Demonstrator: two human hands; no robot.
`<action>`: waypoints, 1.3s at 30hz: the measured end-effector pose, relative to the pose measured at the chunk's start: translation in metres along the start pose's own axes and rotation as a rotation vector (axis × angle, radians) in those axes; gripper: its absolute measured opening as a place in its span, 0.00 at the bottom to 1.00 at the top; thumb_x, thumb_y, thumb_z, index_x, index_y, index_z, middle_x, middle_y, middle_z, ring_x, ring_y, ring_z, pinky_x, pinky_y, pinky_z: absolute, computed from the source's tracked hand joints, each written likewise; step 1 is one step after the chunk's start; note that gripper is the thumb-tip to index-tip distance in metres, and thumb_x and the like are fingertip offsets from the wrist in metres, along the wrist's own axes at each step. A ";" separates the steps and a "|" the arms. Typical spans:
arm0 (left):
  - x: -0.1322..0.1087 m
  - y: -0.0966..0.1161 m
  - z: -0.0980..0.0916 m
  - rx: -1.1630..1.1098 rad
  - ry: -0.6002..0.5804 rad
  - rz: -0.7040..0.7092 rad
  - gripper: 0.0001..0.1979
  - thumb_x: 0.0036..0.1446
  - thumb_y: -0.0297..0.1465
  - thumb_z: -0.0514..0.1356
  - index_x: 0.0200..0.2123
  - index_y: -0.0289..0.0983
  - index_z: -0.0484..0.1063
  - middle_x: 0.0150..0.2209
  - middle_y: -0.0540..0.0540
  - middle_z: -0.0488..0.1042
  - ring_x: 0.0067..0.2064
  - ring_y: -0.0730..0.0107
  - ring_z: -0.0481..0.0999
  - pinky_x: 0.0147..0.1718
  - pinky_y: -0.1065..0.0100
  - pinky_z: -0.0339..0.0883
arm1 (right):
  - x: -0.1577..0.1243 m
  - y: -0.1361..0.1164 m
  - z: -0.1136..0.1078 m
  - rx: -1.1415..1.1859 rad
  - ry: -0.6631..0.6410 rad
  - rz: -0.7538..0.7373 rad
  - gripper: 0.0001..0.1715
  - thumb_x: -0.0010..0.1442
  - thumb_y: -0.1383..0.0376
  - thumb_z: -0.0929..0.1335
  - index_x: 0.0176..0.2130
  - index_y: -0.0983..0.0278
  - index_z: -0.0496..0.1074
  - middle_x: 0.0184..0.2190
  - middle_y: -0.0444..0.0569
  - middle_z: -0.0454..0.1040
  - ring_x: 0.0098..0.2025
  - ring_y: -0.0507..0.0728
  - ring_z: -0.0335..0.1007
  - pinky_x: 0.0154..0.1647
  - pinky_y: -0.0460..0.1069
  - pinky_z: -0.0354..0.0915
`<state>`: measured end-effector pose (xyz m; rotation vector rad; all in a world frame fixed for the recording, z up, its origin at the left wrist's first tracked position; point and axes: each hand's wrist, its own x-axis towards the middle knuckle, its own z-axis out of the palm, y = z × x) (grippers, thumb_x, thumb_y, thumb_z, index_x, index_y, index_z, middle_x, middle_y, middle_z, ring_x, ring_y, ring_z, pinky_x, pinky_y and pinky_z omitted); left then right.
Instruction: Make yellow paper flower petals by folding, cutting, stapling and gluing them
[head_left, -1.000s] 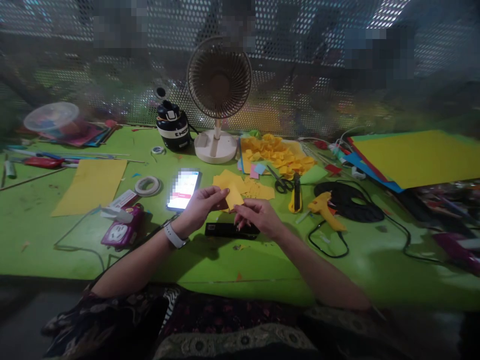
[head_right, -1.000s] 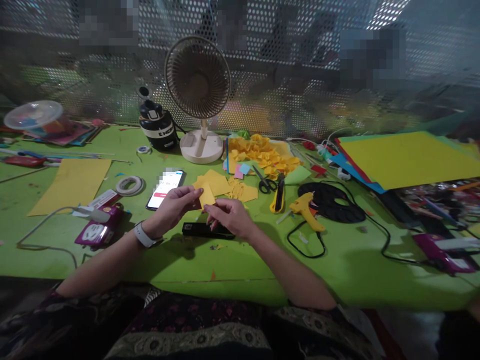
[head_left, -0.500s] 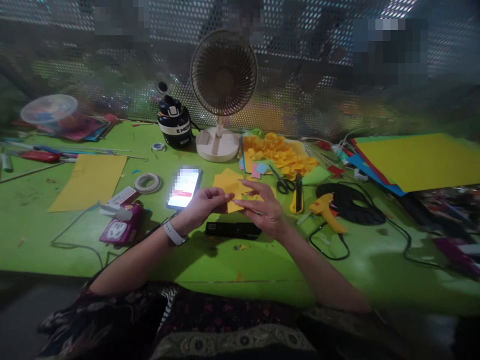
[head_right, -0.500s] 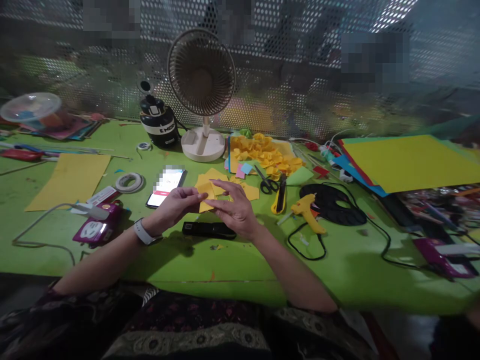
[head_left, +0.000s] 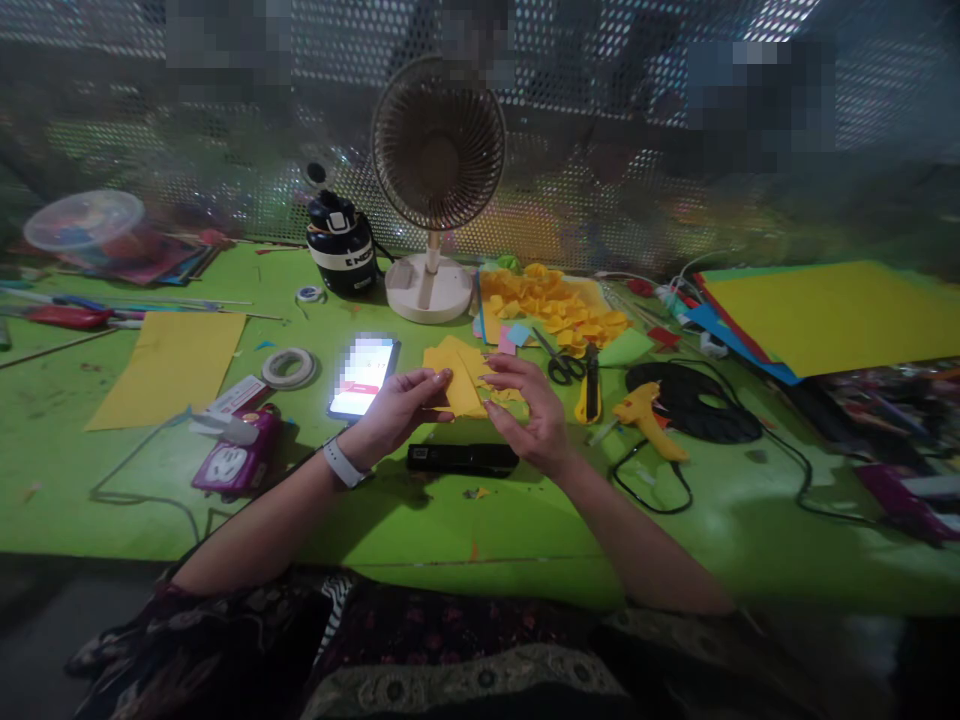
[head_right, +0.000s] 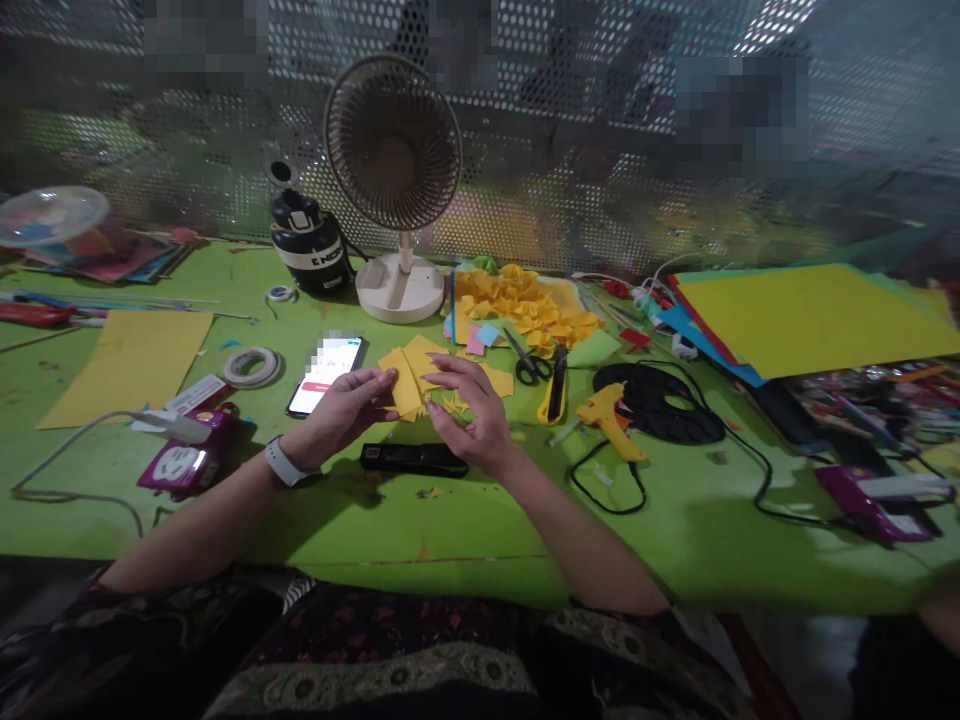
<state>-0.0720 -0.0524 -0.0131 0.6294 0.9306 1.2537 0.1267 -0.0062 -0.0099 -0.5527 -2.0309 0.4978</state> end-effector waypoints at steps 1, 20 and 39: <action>0.000 0.000 0.000 0.005 0.001 0.003 0.19 0.42 0.41 0.75 0.28 0.33 0.74 0.27 0.50 0.76 0.29 0.77 0.76 0.28 0.75 0.77 | 0.000 -0.001 0.000 0.018 -0.004 0.017 0.13 0.62 0.65 0.68 0.48 0.58 0.73 0.54 0.55 0.74 0.57 0.63 0.70 0.58 0.63 0.67; 0.004 -0.011 -0.006 0.298 -0.001 0.266 0.16 0.49 0.44 0.71 0.28 0.36 0.81 0.30 0.49 0.77 0.32 0.76 0.74 0.37 0.72 0.69 | -0.002 0.003 0.008 0.143 -0.182 0.226 0.03 0.61 0.66 0.67 0.37 0.62 0.71 0.31 0.47 0.76 0.33 0.54 0.73 0.35 0.49 0.70; 0.004 -0.013 -0.007 0.262 -0.040 0.166 0.17 0.47 0.43 0.73 0.28 0.34 0.80 0.29 0.48 0.79 0.30 0.76 0.75 0.36 0.71 0.72 | -0.004 -0.002 0.010 0.087 -0.142 0.273 0.18 0.67 0.57 0.64 0.27 0.61 0.67 0.23 0.44 0.70 0.25 0.53 0.66 0.27 0.48 0.61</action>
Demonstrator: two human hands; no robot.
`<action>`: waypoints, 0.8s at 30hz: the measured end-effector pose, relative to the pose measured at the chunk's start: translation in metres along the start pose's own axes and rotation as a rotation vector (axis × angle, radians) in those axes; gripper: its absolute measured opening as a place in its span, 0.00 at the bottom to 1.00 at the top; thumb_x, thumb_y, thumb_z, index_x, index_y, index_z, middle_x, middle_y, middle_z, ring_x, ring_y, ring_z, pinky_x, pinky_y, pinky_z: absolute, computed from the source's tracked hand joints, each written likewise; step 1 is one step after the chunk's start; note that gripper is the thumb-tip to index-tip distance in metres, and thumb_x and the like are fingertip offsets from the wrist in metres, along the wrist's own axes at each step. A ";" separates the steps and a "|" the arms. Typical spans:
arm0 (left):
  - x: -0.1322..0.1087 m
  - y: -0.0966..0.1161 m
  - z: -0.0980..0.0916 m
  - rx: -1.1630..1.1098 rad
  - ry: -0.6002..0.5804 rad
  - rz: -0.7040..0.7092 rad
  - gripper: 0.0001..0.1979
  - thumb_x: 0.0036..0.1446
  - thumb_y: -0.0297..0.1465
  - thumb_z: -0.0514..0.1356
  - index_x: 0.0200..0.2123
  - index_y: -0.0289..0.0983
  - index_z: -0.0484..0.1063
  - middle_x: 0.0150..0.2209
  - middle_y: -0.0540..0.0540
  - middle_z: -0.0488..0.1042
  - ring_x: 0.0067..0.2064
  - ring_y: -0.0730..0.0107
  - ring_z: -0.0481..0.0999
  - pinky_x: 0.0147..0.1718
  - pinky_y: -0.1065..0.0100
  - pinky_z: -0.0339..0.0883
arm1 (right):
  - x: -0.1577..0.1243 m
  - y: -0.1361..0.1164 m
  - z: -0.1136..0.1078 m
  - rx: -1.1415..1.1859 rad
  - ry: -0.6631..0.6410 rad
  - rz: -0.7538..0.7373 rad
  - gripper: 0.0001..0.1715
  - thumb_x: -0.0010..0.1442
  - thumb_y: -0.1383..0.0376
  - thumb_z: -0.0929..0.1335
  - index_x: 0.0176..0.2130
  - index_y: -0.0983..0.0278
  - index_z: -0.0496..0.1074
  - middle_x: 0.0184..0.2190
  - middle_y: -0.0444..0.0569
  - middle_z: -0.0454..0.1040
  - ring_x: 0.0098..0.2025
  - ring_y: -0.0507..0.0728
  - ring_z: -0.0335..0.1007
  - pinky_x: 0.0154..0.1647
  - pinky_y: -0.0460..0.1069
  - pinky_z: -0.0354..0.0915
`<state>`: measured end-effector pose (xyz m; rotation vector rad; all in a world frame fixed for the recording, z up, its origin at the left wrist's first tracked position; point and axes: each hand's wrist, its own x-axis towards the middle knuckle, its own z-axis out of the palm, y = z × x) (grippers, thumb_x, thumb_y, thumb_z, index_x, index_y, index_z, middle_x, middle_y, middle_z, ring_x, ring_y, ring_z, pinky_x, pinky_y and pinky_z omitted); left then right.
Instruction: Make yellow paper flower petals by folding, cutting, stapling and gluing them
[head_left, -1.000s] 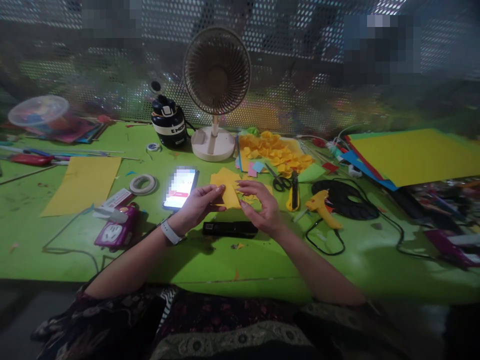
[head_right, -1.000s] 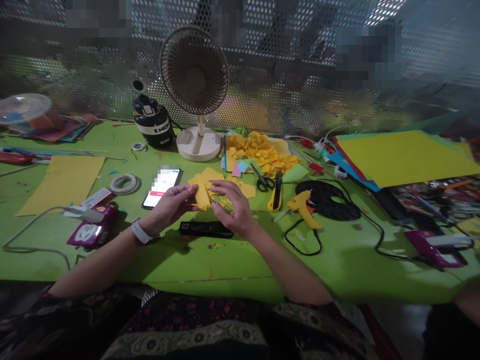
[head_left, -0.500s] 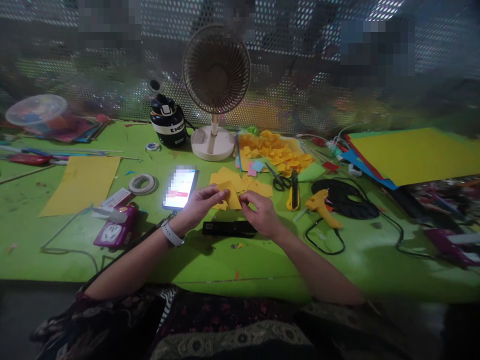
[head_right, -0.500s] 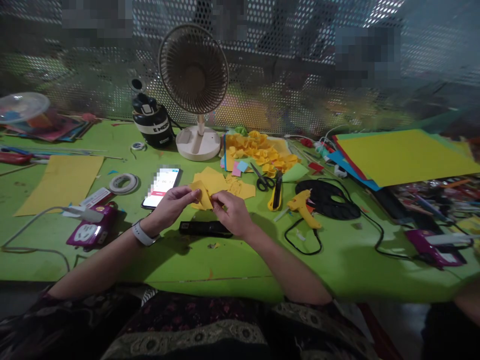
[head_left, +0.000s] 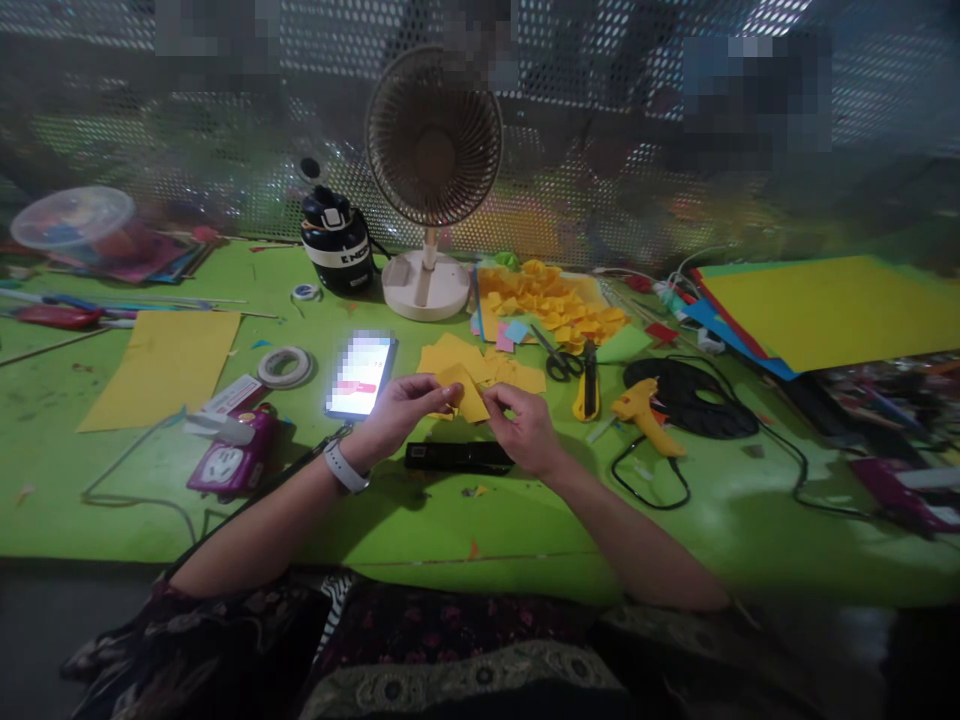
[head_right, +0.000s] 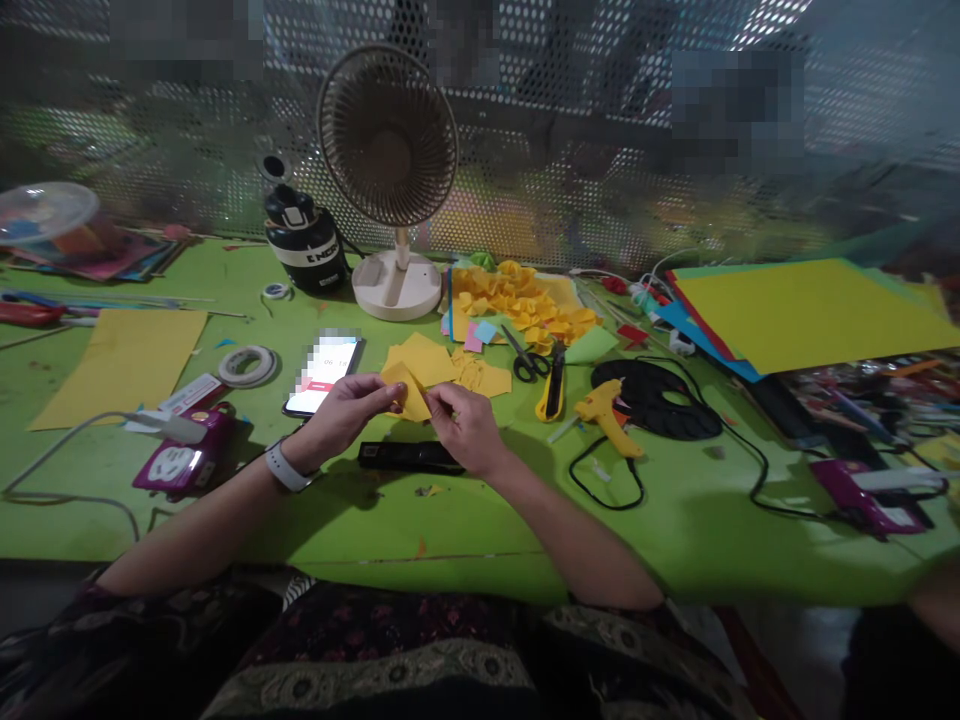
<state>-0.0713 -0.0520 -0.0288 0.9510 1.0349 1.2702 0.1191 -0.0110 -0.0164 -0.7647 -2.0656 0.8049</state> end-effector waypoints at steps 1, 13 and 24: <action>0.000 0.001 0.001 -0.006 0.007 -0.006 0.17 0.46 0.43 0.73 0.27 0.34 0.79 0.29 0.48 0.78 0.30 0.76 0.75 0.36 0.71 0.72 | 0.000 0.000 0.001 0.024 -0.011 0.019 0.18 0.67 0.57 0.64 0.28 0.61 0.67 0.23 0.45 0.71 0.25 0.53 0.67 0.27 0.48 0.62; 0.002 0.013 -0.003 -0.080 0.076 -0.125 0.20 0.46 0.44 0.73 0.24 0.34 0.72 0.24 0.52 0.71 0.25 0.80 0.70 0.26 0.76 0.66 | 0.003 0.004 -0.012 -0.006 -0.013 -0.138 0.15 0.62 0.67 0.67 0.48 0.59 0.75 0.40 0.51 0.78 0.40 0.57 0.76 0.41 0.54 0.74; 0.000 0.006 -0.002 0.080 -0.036 -0.108 0.19 0.47 0.41 0.73 0.21 0.35 0.72 0.19 0.52 0.70 0.21 0.80 0.67 0.24 0.74 0.63 | 0.001 0.014 -0.010 -0.244 -0.053 -0.455 0.15 0.65 0.66 0.68 0.46 0.48 0.80 0.56 0.46 0.73 0.59 0.62 0.67 0.58 0.64 0.66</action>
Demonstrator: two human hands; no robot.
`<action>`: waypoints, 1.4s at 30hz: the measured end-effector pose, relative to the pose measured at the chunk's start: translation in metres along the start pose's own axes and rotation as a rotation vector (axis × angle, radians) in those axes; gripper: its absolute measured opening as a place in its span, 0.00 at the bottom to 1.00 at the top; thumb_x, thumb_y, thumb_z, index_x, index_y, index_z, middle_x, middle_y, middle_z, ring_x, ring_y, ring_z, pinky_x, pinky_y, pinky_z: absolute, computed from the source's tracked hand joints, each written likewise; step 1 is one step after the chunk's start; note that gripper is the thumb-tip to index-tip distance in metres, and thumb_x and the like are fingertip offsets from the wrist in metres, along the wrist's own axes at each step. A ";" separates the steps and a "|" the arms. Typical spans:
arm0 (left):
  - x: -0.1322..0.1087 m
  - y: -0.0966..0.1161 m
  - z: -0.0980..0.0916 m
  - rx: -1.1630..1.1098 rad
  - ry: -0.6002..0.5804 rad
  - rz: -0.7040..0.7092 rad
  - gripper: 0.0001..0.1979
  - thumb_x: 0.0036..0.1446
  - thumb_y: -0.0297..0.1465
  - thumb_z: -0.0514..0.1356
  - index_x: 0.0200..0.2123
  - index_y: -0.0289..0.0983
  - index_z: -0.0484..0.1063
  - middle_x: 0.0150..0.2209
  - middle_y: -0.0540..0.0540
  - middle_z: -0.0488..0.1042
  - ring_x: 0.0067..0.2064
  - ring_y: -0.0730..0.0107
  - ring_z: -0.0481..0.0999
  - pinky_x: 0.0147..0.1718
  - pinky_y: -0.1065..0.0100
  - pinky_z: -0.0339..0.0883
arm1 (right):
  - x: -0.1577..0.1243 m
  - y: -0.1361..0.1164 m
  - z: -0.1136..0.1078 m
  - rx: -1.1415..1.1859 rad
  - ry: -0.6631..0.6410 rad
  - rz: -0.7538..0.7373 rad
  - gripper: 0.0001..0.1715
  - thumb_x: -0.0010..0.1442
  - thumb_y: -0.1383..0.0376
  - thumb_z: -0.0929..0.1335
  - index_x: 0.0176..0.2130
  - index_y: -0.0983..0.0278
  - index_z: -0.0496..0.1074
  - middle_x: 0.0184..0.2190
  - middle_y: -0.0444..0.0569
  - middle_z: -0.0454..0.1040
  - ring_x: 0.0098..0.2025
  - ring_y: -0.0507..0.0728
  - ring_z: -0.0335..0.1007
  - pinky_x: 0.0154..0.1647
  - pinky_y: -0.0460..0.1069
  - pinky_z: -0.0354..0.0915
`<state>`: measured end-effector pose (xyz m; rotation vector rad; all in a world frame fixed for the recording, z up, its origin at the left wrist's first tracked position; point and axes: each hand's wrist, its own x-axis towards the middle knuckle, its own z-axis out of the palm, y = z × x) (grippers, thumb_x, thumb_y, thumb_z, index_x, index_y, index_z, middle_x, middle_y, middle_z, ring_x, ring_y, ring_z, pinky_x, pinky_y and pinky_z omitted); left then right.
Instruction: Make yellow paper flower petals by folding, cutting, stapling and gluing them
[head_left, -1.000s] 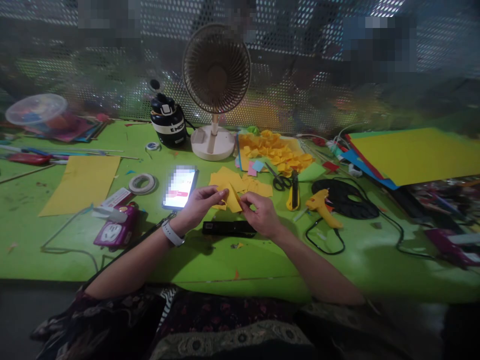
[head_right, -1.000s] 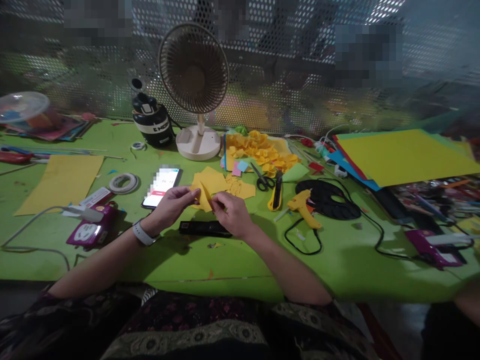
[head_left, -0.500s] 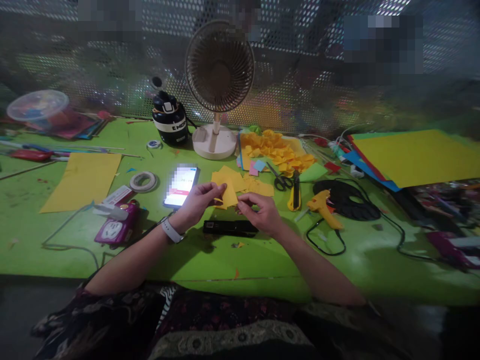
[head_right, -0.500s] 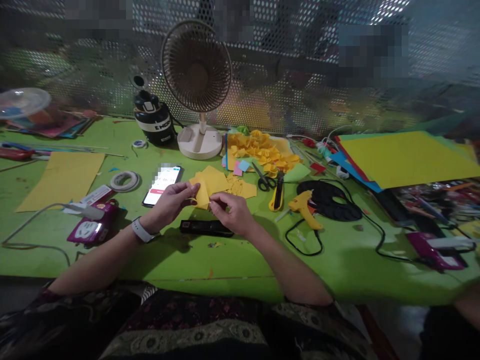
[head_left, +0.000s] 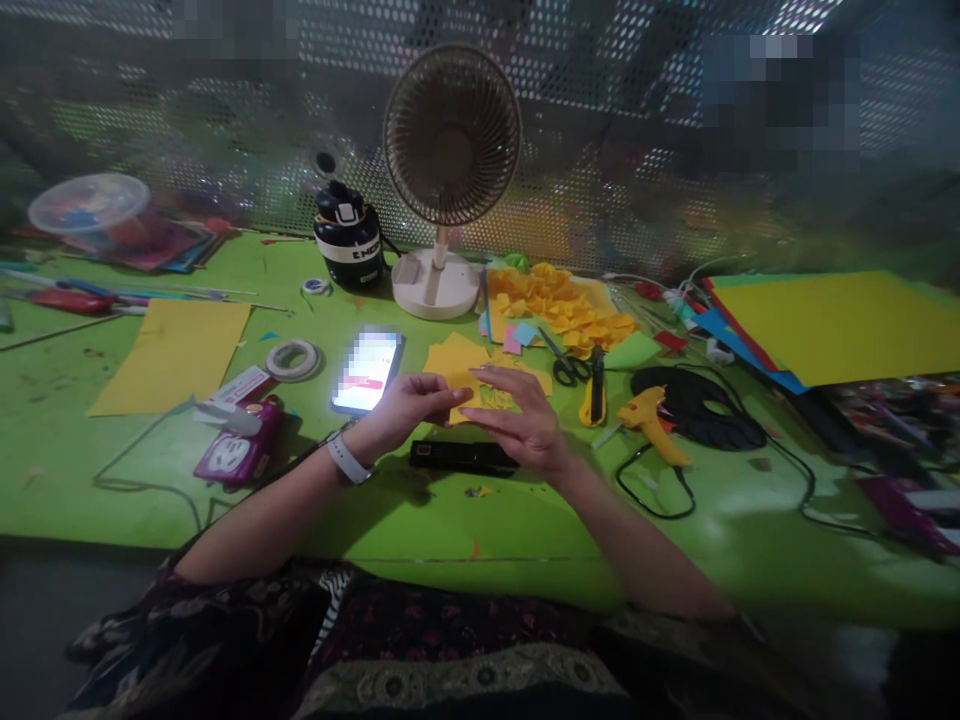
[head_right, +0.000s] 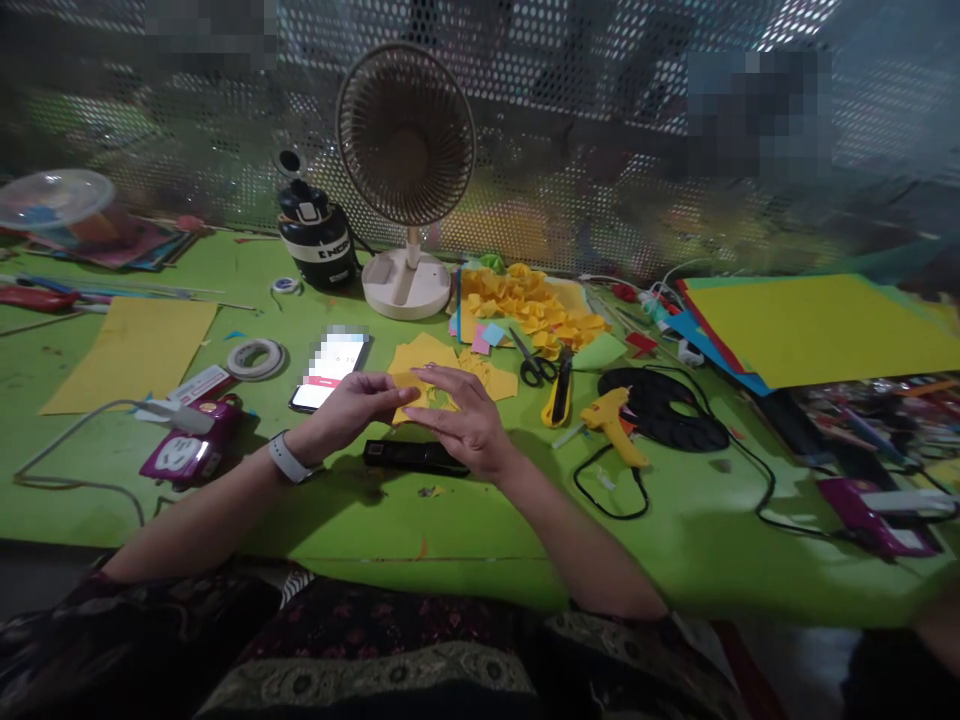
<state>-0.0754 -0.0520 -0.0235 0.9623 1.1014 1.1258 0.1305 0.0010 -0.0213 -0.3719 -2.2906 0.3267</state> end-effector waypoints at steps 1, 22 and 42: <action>0.000 0.000 0.000 0.038 0.006 0.023 0.18 0.48 0.41 0.72 0.21 0.34 0.73 0.19 0.52 0.70 0.22 0.79 0.68 0.24 0.74 0.63 | 0.000 -0.001 0.000 -0.001 0.006 0.004 0.14 0.65 0.66 0.68 0.46 0.49 0.80 0.55 0.47 0.74 0.59 0.62 0.68 0.58 0.64 0.66; -0.009 0.001 0.006 -0.108 -0.322 0.020 0.17 0.55 0.40 0.68 0.41 0.32 0.79 0.41 0.38 0.82 0.44 0.59 0.82 0.44 0.61 0.78 | 0.006 -0.018 0.010 0.520 0.187 0.635 0.11 0.58 0.57 0.74 0.34 0.62 0.74 0.32 0.47 0.78 0.34 0.54 0.76 0.38 0.50 0.74; -0.008 0.001 0.007 -0.060 -0.328 -0.007 0.20 0.55 0.45 0.68 0.40 0.33 0.80 0.36 0.41 0.82 0.40 0.64 0.83 0.42 0.63 0.78 | 0.006 -0.018 0.008 0.532 0.162 0.626 0.08 0.59 0.60 0.73 0.33 0.62 0.73 0.31 0.46 0.77 0.33 0.53 0.76 0.38 0.50 0.74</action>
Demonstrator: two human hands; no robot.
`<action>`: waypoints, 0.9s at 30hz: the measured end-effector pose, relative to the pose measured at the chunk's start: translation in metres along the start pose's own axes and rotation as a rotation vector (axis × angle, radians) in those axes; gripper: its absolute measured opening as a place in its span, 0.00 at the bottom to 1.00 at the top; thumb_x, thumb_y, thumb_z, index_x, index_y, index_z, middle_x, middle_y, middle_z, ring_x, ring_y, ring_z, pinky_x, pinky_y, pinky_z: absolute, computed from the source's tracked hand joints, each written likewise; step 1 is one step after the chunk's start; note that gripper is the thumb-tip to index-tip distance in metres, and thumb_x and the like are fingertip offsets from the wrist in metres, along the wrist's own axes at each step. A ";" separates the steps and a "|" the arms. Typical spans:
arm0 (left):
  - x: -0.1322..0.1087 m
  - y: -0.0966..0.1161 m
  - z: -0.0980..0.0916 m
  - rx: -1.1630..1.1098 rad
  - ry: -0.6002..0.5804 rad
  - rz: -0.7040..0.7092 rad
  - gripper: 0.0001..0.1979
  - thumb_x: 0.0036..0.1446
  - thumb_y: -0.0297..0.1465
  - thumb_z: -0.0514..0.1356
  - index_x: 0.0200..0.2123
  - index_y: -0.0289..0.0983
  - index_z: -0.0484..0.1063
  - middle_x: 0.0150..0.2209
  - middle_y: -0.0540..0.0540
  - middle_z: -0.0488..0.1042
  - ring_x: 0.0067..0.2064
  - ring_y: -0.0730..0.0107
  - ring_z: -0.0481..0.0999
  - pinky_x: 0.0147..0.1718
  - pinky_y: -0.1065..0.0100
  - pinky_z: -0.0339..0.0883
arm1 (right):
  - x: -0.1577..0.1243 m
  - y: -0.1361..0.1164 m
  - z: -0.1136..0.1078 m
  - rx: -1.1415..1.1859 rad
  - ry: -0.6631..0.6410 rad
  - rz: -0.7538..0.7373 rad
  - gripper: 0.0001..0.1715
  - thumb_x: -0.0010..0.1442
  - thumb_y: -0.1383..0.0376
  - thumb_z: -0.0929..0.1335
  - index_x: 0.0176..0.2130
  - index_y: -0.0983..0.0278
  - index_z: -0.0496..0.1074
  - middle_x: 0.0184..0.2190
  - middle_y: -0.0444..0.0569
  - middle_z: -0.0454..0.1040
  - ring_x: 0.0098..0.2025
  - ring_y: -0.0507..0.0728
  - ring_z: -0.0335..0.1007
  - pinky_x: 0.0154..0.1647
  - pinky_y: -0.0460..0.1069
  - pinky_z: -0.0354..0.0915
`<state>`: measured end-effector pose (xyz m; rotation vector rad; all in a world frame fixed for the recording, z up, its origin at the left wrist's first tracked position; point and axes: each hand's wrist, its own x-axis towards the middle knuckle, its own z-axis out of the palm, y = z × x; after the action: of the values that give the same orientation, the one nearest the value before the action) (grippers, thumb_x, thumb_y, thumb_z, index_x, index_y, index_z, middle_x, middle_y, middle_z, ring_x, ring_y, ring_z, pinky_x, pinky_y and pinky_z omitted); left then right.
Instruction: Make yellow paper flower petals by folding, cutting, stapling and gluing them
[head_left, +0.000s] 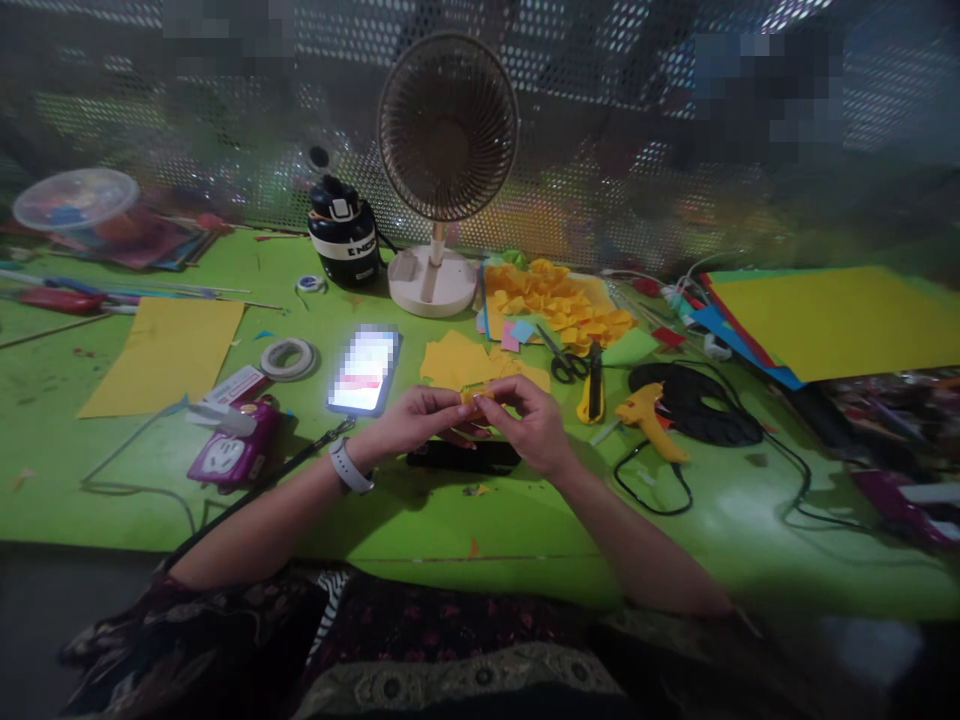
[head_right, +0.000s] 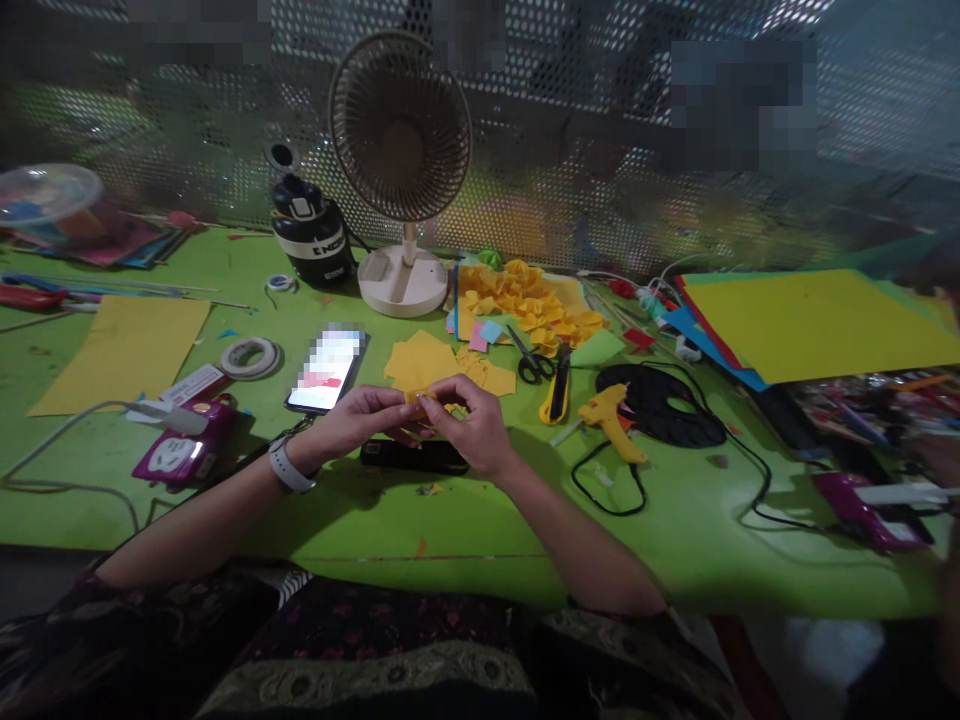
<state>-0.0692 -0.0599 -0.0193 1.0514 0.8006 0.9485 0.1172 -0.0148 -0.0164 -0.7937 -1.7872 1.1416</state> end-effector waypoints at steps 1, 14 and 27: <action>0.000 0.000 0.000 -0.004 -0.004 0.003 0.20 0.55 0.44 0.68 0.40 0.33 0.80 0.37 0.41 0.82 0.40 0.64 0.83 0.42 0.63 0.78 | 0.000 0.000 0.000 0.001 -0.003 -0.001 0.08 0.58 0.60 0.73 0.33 0.62 0.73 0.30 0.46 0.77 0.33 0.53 0.76 0.38 0.49 0.74; 0.001 -0.002 -0.002 -0.030 0.001 -0.004 0.19 0.55 0.43 0.68 0.39 0.32 0.80 0.36 0.39 0.83 0.39 0.64 0.83 0.41 0.63 0.79 | 0.001 -0.002 0.000 0.027 0.006 0.060 0.15 0.57 0.55 0.74 0.36 0.61 0.70 0.32 0.45 0.75 0.34 0.54 0.74 0.38 0.50 0.72; -0.003 0.002 0.004 -0.051 -0.054 -0.150 0.19 0.54 0.44 0.68 0.37 0.33 0.79 0.35 0.39 0.83 0.39 0.63 0.84 0.40 0.65 0.78 | 0.005 -0.006 -0.004 -0.140 -0.097 -0.028 0.22 0.63 0.50 0.68 0.26 0.61 0.65 0.25 0.43 0.65 0.29 0.53 0.62 0.32 0.49 0.62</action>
<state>-0.0679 -0.0637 -0.0156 0.9549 0.7948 0.8058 0.1181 -0.0114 -0.0088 -0.8042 -1.9699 1.0612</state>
